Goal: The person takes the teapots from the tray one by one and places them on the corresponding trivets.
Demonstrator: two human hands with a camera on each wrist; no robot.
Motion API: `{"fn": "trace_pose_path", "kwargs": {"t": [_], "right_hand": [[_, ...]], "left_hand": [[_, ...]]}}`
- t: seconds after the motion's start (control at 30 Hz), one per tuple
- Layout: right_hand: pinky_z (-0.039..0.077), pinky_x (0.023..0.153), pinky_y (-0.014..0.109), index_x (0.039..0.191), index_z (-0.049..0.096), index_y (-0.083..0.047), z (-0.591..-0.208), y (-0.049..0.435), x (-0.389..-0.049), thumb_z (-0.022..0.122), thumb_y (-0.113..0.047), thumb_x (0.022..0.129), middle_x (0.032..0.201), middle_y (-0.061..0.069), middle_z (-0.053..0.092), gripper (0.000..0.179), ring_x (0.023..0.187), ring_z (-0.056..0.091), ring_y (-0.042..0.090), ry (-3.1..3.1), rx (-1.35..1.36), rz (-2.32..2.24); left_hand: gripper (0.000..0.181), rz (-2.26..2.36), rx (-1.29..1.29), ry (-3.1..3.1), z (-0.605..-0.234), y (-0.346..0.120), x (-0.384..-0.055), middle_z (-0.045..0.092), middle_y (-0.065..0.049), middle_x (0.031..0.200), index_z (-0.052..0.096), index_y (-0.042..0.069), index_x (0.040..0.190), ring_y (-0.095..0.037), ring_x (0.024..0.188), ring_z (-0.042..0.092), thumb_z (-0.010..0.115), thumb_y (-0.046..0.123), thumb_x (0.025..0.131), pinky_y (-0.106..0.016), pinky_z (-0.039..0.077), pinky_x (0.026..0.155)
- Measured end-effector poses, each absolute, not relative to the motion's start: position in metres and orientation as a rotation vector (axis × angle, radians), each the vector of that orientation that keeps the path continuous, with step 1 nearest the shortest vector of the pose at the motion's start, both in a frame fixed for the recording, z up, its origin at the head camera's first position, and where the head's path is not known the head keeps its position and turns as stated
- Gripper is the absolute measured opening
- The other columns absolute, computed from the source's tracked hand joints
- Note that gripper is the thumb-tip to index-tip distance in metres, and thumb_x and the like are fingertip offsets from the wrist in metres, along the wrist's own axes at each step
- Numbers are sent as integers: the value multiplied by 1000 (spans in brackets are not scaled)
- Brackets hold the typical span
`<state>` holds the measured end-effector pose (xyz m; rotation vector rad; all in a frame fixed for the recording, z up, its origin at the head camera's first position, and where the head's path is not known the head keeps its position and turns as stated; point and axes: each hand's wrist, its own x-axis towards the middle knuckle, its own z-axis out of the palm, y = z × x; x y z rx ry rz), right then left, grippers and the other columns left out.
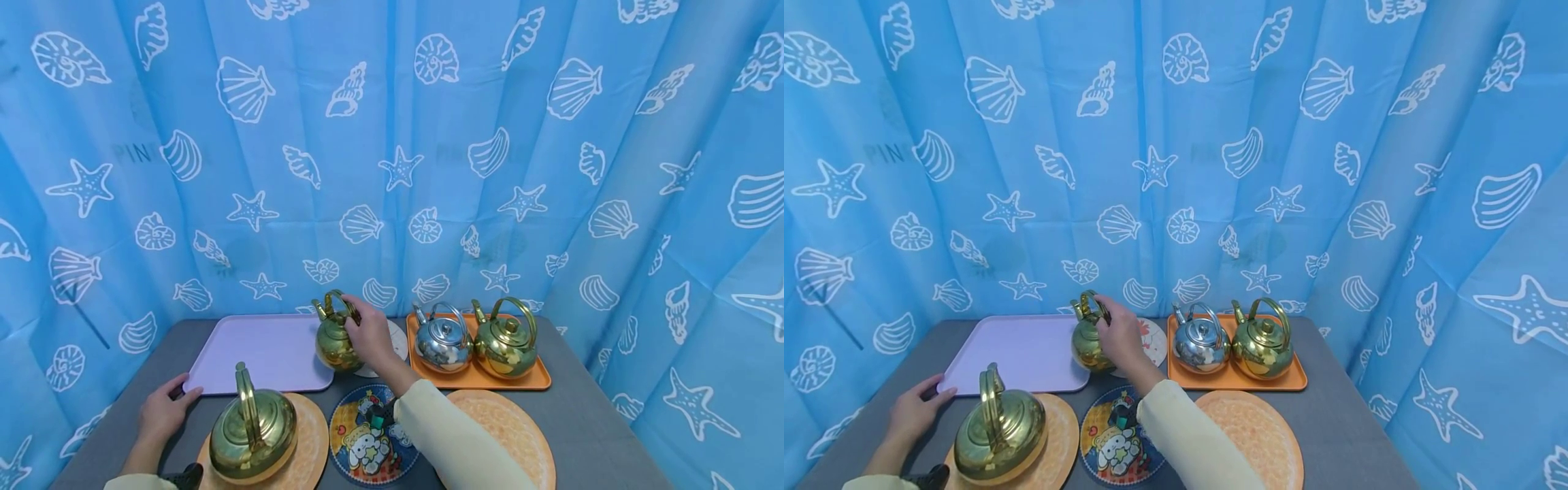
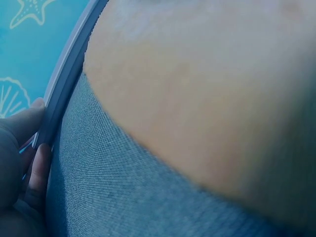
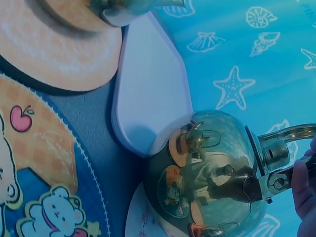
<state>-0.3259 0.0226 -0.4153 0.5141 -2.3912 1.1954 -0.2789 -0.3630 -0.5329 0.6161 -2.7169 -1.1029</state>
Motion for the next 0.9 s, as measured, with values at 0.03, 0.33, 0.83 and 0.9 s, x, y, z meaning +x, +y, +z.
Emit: {"fn": "trace_pose_path", "kwargs": {"t": [0.03,0.33,0.83,0.9], "right_hand": [[43,53,25,134,60,-18,-415,24,-326,56,-1,91,131,5,61,46,67,57,15,-2385,518,1201],[48,67,30,131,62,-17,-419,34,-332,57,1,89,128,4,62,47,96,62,19,-2360,465,1194],[34,48,26,131,62,-15,-427,49,-338,55,3,90,107,9,67,46,44,32,10,-2328,407,1168],[37,51,27,130,63,-16,-428,51,-338,56,4,90,117,8,66,45,50,38,10,-2324,402,1166]], "left_hand": [[68,-1104,616,-2715,-533,-363,-279,33,-36,143,39,-6,143,-54,132,26,65,34,94,-64,23,105],[67,-1109,633,-2718,-531,-361,-278,33,-35,144,39,-6,143,-54,132,26,65,32,94,-64,23,105],[69,-1112,625,-2704,-532,-362,-277,33,-36,143,39,-7,142,-54,131,26,65,35,94,-64,22,105],[67,-1108,623,-2703,-532,-361,-277,34,-36,142,40,-7,142,-54,131,27,65,32,94,-64,23,105]]}}
